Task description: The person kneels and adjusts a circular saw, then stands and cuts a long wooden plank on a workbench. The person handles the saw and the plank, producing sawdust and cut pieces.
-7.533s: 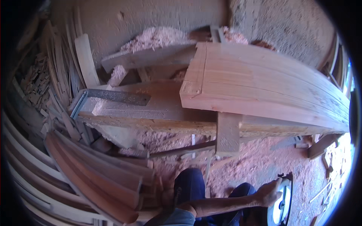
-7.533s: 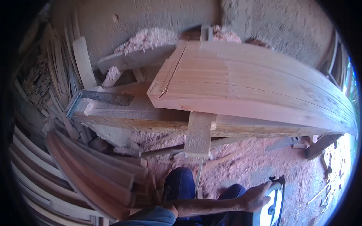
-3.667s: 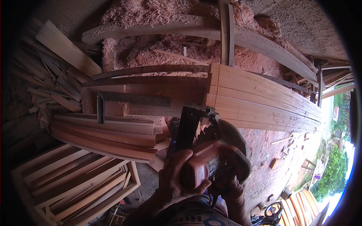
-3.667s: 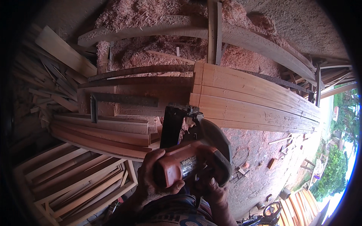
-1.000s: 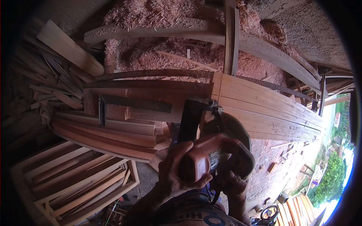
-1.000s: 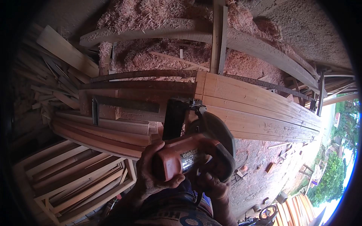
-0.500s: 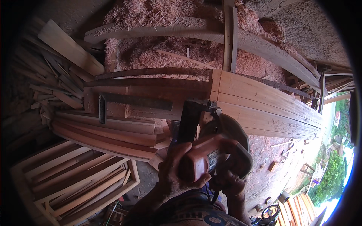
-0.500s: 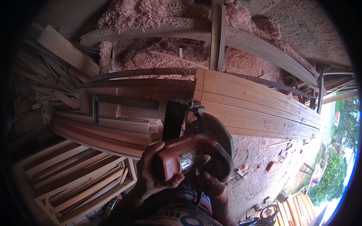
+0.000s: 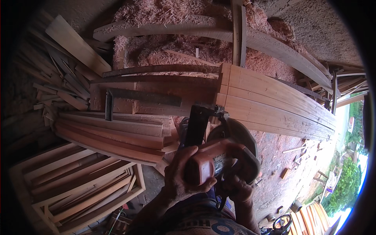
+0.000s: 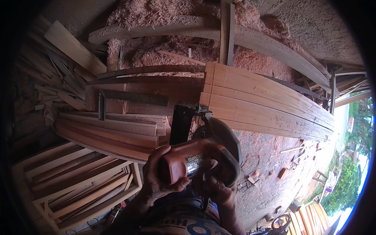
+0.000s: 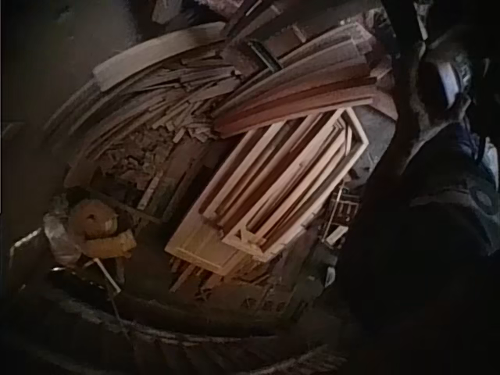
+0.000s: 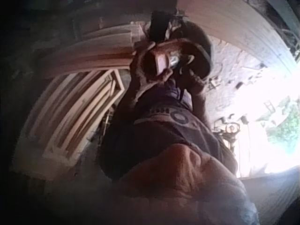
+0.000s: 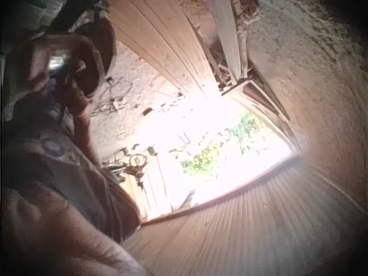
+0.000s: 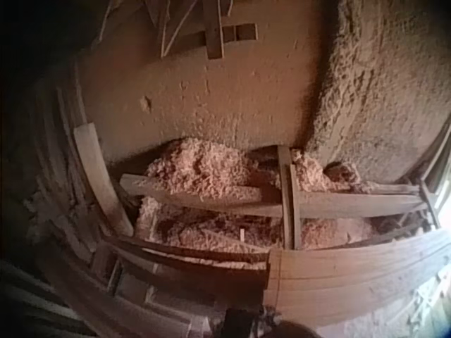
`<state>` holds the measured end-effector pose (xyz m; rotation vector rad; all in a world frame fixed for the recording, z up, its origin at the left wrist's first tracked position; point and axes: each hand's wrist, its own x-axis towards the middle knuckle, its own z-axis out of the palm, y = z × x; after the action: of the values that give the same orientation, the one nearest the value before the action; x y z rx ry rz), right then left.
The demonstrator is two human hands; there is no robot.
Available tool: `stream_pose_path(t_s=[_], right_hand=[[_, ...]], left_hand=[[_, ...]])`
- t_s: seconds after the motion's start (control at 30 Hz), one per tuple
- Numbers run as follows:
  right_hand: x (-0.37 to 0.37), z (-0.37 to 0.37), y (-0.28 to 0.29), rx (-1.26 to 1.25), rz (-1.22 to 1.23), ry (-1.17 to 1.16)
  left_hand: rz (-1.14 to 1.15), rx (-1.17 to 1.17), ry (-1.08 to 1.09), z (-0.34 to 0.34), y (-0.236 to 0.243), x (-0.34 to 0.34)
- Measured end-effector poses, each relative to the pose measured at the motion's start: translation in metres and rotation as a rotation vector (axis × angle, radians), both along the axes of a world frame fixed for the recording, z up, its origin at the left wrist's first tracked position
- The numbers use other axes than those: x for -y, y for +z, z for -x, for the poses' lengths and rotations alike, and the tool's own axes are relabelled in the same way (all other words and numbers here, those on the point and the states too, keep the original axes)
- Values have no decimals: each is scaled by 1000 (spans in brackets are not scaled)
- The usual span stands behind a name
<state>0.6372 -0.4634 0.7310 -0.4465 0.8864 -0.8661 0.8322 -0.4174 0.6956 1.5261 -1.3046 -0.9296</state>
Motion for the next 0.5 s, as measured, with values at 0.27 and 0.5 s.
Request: stream_pose_path(t_s=[0.27,0.5], right_hand=[[-57,63,3,-230,104,-88],[-109,194,32,-664,54,-105]], left_hand=[[219,26,23,25,21,-20],[272,-154,-25,120,19,-47]])
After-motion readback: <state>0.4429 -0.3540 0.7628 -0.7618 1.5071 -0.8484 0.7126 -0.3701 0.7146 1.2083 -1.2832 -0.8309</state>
